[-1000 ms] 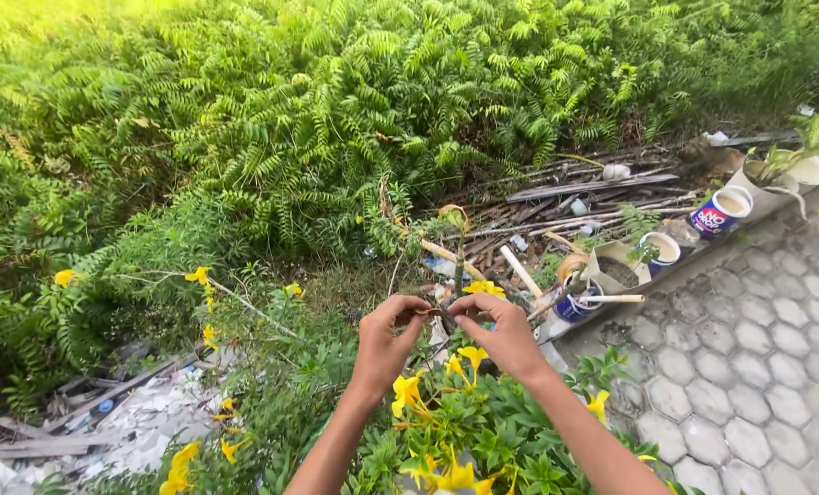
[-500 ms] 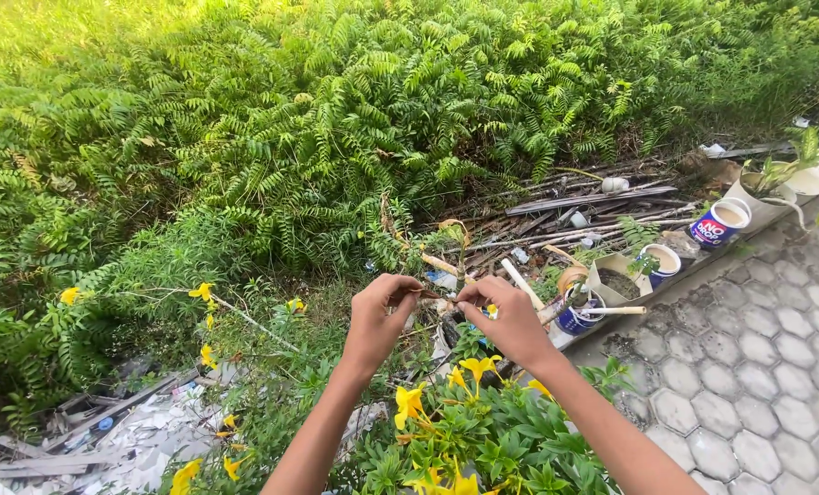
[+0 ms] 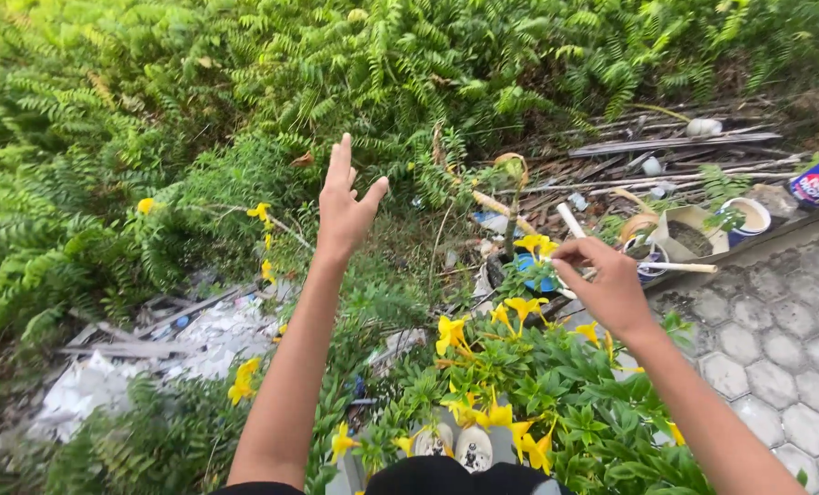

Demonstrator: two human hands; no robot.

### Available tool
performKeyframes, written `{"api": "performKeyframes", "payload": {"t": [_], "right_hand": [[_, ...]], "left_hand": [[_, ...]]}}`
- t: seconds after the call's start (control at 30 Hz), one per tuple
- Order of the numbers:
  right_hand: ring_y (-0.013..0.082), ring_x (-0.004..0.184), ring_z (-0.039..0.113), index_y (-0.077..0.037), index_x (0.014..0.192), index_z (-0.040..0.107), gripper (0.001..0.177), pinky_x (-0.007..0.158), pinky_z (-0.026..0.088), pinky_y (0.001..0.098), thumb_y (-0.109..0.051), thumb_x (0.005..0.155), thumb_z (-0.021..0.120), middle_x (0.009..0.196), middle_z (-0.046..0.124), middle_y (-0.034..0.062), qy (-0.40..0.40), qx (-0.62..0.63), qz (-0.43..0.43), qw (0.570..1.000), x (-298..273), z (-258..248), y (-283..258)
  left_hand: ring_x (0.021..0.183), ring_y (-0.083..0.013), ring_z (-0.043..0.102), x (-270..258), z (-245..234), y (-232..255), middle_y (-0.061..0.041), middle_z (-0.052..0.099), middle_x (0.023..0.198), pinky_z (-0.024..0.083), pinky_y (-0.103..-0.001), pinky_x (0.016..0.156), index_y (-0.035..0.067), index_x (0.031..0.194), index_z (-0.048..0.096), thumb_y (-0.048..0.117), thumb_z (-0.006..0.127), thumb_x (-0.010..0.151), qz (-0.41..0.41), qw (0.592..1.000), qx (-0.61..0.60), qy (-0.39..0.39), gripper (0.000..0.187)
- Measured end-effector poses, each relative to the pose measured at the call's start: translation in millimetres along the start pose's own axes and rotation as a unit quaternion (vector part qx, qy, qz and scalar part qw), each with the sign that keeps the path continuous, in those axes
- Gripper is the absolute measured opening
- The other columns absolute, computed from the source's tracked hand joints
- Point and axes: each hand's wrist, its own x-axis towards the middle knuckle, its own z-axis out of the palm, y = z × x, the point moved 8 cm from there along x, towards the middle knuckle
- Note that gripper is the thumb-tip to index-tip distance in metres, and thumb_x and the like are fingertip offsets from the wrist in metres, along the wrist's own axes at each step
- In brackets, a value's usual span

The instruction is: The person is pruning and cleaning yellow-flowered plants in a garden area.

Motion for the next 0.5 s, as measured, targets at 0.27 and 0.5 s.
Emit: {"api": "performKeyframes", "payload": {"t": [0.27,0.5], "right_hand": [[0.0118,0.084,0.072,-0.002,0.11,0.075,0.022,0.079,0.056,0.0298,-0.018,0.094,0.073,0.093,0.077,0.0076,-0.019,0.01,0.059,0.998,-25.1,8.7,37.0],[0.0103,0.078,0.071,-0.004,0.113,0.076,0.022,0.073,0.055,0.0273,-0.018,0.1,0.066,0.085,0.078,0.0069,-0.076,0.04,0.112,0.99,-27.1,26.4,53.5]], "left_hand": [[0.091,-0.0074,0.072,-64.1,-67.6,-28.0,-0.003,0.078,0.1,0.058,-0.027,0.084,0.003,0.106,0.076,0.015,0.069,0.099,-0.18,0.979,-0.063,0.067,0.016],[0.082,-0.0066,0.067,-117.4,-142.3,-22.6,-0.003,0.077,0.091,0.052,-0.026,0.075,0.002,0.1,0.078,0.022,0.069,0.101,-0.239,0.96,-0.053,0.138,0.022]]}}
